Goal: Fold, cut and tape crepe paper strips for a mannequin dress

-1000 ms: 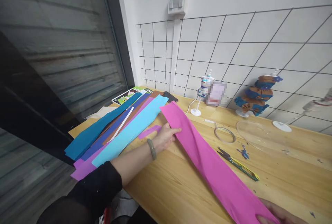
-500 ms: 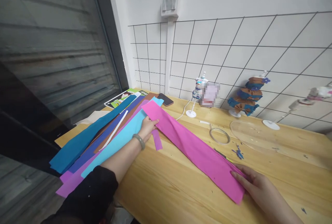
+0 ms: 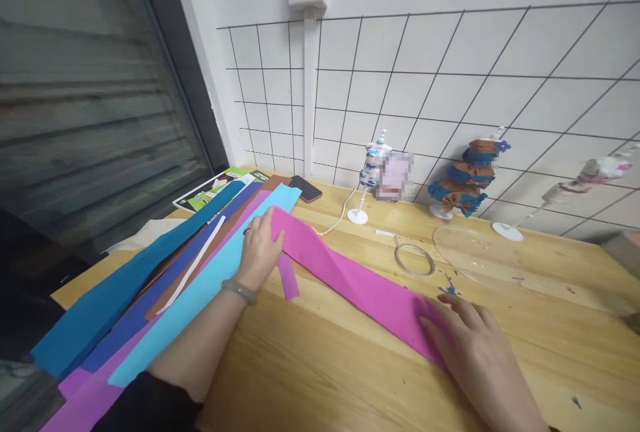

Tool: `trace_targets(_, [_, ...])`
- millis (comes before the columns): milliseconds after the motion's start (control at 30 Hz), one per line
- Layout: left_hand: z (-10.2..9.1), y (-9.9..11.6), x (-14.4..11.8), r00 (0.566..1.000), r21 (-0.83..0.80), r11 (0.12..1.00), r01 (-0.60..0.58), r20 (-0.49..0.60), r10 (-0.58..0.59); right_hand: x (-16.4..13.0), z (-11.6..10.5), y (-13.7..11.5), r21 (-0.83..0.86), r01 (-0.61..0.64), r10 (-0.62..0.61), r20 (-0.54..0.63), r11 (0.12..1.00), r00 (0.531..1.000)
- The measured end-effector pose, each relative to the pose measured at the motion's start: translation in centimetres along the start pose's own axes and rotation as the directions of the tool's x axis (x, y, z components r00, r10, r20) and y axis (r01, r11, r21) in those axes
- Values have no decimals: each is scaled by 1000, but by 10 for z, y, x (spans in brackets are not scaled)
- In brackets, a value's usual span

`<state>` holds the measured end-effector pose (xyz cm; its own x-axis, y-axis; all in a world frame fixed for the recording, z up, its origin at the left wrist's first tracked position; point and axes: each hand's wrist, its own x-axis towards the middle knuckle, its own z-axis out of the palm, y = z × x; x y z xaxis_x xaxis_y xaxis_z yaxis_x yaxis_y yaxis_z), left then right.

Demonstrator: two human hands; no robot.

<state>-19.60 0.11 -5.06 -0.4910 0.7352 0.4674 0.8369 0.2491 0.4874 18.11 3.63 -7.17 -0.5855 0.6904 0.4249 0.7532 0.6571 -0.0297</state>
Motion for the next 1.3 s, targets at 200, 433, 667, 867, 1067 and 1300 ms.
trace_targets(200, [12,28,-23,771,-172,838,-517,331,544,3,14,4,94,-1,-4,47,996,999])
trace_targets(433, [13,35,-34,606,-172,750,-638,489,627,4,11,3,169,-78,63,97,982,993])
trace_targets(667, [12,35,-31,587,-157,747,-646,523,618,3,8,3,251,-21,9,48,968,999])
trace_targets(867, [14,33,-32,583,-156,751,-642,536,610,2,4,-3,270,-103,75,112,957,991])
trace_targets(1067, [14,32,-32,583,-140,745,-652,535,611,1,5,-2,264,-36,18,70,964,997])
trace_targets(1300, [16,29,-32,598,-163,761,-628,525,606,-2,-11,-4,352,157,-150,-48,923,988])
